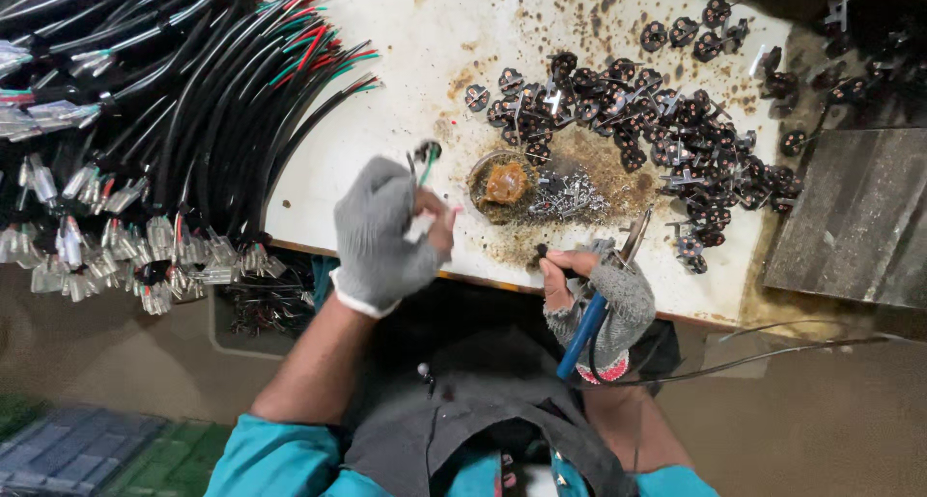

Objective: The person solders wires to electrical connectors at a workbench. They strip insulation from wire ends, dip the exposed strands into a flux container, and use a soldering iron to tin and solder the wire ends, working through connectors one at a time.

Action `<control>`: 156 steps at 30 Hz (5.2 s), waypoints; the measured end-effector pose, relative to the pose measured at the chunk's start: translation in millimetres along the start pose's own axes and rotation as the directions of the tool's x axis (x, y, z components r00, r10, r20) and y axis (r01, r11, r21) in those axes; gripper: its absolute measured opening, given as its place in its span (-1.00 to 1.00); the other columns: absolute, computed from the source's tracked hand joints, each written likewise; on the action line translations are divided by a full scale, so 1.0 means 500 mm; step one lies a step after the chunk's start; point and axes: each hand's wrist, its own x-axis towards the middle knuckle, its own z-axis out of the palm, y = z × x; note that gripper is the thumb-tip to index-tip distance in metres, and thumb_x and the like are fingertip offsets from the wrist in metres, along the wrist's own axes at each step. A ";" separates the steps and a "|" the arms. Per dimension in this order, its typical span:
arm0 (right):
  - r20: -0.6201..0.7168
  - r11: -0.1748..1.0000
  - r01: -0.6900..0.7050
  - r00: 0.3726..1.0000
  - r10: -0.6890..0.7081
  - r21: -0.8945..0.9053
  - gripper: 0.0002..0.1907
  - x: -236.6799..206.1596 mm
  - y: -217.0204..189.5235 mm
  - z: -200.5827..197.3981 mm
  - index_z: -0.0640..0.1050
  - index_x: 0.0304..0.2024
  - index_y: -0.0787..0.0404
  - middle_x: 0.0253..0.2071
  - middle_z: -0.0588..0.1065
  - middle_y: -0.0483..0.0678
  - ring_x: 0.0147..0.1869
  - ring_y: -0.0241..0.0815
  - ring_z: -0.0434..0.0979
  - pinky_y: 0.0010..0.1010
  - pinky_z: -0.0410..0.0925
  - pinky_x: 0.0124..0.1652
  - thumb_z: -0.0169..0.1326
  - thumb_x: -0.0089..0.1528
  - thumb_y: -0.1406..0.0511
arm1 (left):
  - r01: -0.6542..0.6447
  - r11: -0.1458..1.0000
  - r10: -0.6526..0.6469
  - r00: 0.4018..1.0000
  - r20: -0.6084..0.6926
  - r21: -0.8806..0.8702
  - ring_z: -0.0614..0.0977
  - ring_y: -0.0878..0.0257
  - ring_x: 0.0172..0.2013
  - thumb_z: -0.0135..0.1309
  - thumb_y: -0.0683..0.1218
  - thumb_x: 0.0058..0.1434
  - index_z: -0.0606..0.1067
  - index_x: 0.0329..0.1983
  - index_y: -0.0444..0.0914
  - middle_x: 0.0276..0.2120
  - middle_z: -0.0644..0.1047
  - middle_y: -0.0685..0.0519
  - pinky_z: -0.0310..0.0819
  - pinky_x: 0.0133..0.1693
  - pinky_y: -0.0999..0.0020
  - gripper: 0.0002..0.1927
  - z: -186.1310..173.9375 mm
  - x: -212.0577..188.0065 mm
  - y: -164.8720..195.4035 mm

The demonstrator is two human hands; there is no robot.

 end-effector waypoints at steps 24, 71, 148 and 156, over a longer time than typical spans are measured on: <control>0.265 0.950 0.140 0.962 -0.064 -0.280 -0.76 -0.004 -0.027 -0.032 0.69 -0.09 0.10 -0.15 0.62 -0.06 0.10 0.08 0.57 -0.14 0.32 0.13 0.26 0.20 0.23 | -0.059 0.997 0.072 0.943 0.324 -0.050 0.64 0.02 -0.22 0.30 -0.11 0.07 0.50 -0.34 -0.15 -0.26 0.57 0.03 0.51 -0.19 0.15 -0.82 0.059 -0.096 0.037; 0.328 0.950 0.298 0.910 -0.253 -0.097 -0.71 -0.109 0.093 -0.062 0.64 -0.07 0.06 -0.34 0.54 -0.13 -0.34 -0.02 0.51 -0.13 0.33 -0.28 0.31 0.17 0.20 | -0.144 0.974 0.108 0.974 0.199 0.177 0.61 0.08 -0.33 0.28 -0.07 0.13 0.46 -0.40 -0.13 -0.30 0.55 0.07 0.47 -0.35 0.19 -0.81 0.105 -0.078 0.016; 0.144 0.996 -0.085 0.986 0.082 0.017 -0.60 -0.051 0.012 -0.038 0.52 0.06 0.18 -0.25 0.58 -0.01 -0.18 -0.06 0.62 -0.34 0.46 -0.22 0.20 0.33 0.06 | -0.154 0.978 0.135 0.981 0.138 0.139 0.62 0.05 -0.33 0.28 -0.08 0.14 0.48 -0.40 -0.16 -0.28 0.56 0.03 0.50 -0.32 0.18 -0.83 0.088 -0.066 0.000; -0.240 0.977 -0.018 0.970 -0.034 -0.211 -0.58 0.063 0.053 -0.072 0.36 0.17 0.17 -0.22 0.55 -0.01 -0.20 -0.10 0.60 -0.29 0.48 -0.08 0.32 0.41 0.31 | -0.163 0.966 0.148 0.985 0.088 0.202 0.63 0.09 -0.35 0.28 -0.09 0.06 0.50 -0.44 -0.14 -0.33 0.58 0.07 0.51 -0.33 0.20 -0.85 0.083 -0.089 0.023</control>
